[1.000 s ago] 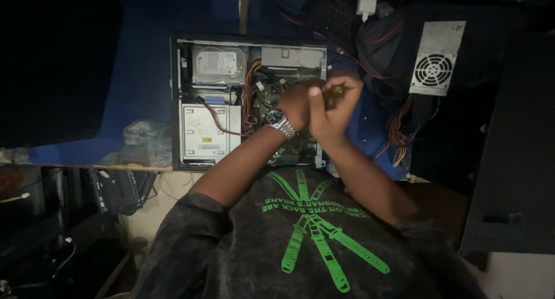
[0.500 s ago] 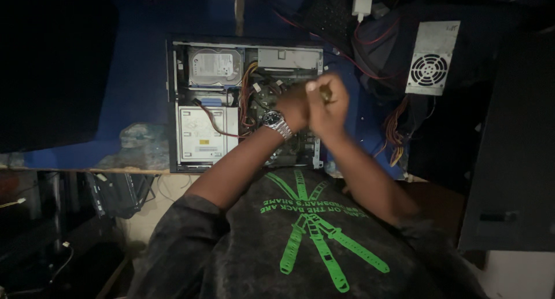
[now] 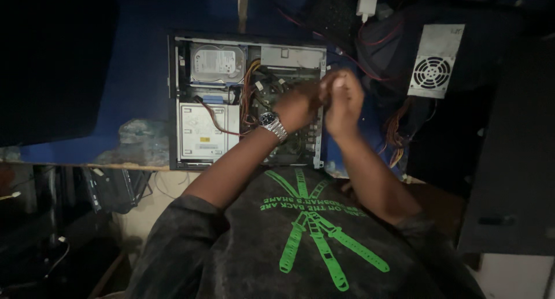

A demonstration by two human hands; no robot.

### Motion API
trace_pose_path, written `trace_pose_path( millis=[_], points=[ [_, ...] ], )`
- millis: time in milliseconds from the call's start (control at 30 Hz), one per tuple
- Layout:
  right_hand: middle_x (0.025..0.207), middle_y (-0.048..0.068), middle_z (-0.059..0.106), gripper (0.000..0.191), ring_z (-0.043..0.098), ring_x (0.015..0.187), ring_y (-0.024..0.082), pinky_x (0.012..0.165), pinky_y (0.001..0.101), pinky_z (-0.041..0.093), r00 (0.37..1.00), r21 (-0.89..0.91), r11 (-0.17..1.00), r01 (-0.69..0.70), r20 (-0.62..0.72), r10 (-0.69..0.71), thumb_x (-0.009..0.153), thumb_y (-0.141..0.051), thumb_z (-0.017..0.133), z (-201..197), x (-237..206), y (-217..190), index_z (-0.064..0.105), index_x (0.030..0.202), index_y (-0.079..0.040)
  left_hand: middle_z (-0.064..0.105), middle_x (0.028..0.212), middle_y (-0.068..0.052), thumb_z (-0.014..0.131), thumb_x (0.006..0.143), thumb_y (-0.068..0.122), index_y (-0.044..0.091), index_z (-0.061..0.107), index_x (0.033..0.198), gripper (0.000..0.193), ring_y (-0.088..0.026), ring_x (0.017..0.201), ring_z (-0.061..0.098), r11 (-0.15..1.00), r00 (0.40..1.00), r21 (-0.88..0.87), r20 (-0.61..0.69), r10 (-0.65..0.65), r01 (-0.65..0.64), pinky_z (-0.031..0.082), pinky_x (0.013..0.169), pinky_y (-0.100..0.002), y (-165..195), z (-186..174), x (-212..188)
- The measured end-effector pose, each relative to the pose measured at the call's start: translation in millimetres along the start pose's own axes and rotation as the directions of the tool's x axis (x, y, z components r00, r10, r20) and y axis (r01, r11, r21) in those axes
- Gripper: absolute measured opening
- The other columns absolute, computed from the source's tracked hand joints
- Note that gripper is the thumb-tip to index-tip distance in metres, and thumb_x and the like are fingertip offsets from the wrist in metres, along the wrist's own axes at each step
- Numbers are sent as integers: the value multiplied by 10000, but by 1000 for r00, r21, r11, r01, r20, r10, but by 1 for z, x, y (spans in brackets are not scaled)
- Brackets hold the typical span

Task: The person uses a yellow-handled screwdriver to remove and install screws on the motherboard inside an open desktop computer case. They repeatedly place screws on the work surface and pick them up again while working on the same area.

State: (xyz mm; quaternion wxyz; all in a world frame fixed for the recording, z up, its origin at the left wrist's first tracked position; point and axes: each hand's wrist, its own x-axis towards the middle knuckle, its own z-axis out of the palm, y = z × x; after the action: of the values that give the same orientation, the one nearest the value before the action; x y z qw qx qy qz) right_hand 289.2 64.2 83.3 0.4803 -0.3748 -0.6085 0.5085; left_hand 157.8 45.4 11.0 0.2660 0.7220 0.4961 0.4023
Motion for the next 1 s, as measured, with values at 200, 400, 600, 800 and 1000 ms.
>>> trace_pose_path(
  millis=[200,400,600,800,1000],
  points=[
    [865,95,658,646,636,799,181,762,302,495,971,205,978,-43,240,-7,1206,-536,367,-22,11,1,630,964,3,738,1082,-145,600,1001,140,80,665,1169,190,-264,890,759,982,929,-5,326,-176,188,608,771,-382,-12,14,-5],
    [1156,146,678,398,687,1073,250,959,398,568,996,55,996,69,-56,-66,1125,-415,492,-38,4,-12,581,1192,-32,749,1109,-110,647,971,151,142,679,1199,230,-250,793,752,995,995,41,35,-93,92,608,635,-349,-2,2,-21],
    [1092,134,679,250,693,979,230,911,391,573,946,53,976,-210,-242,216,1116,-273,562,-84,-43,25,612,1151,-31,761,1099,-68,697,960,172,210,735,1179,226,-215,756,755,940,937,10,84,-340,340,617,599,-346,25,-38,-46],
    [1104,154,695,283,703,933,241,830,402,574,776,174,770,-614,-43,629,1048,-231,544,-86,-96,74,565,1217,-4,761,1135,-108,693,1008,133,99,708,1156,153,-225,1009,755,975,961,-183,-219,-167,128,626,855,-340,56,-78,-86],
    [1161,150,700,583,687,1018,245,884,382,566,480,287,405,-868,282,830,1056,-484,372,-59,-118,79,482,1409,-34,759,1138,-135,703,994,46,30,689,1099,107,-234,1069,752,946,941,-291,-254,-224,147,609,936,-347,93,-97,-122]
  ],
)
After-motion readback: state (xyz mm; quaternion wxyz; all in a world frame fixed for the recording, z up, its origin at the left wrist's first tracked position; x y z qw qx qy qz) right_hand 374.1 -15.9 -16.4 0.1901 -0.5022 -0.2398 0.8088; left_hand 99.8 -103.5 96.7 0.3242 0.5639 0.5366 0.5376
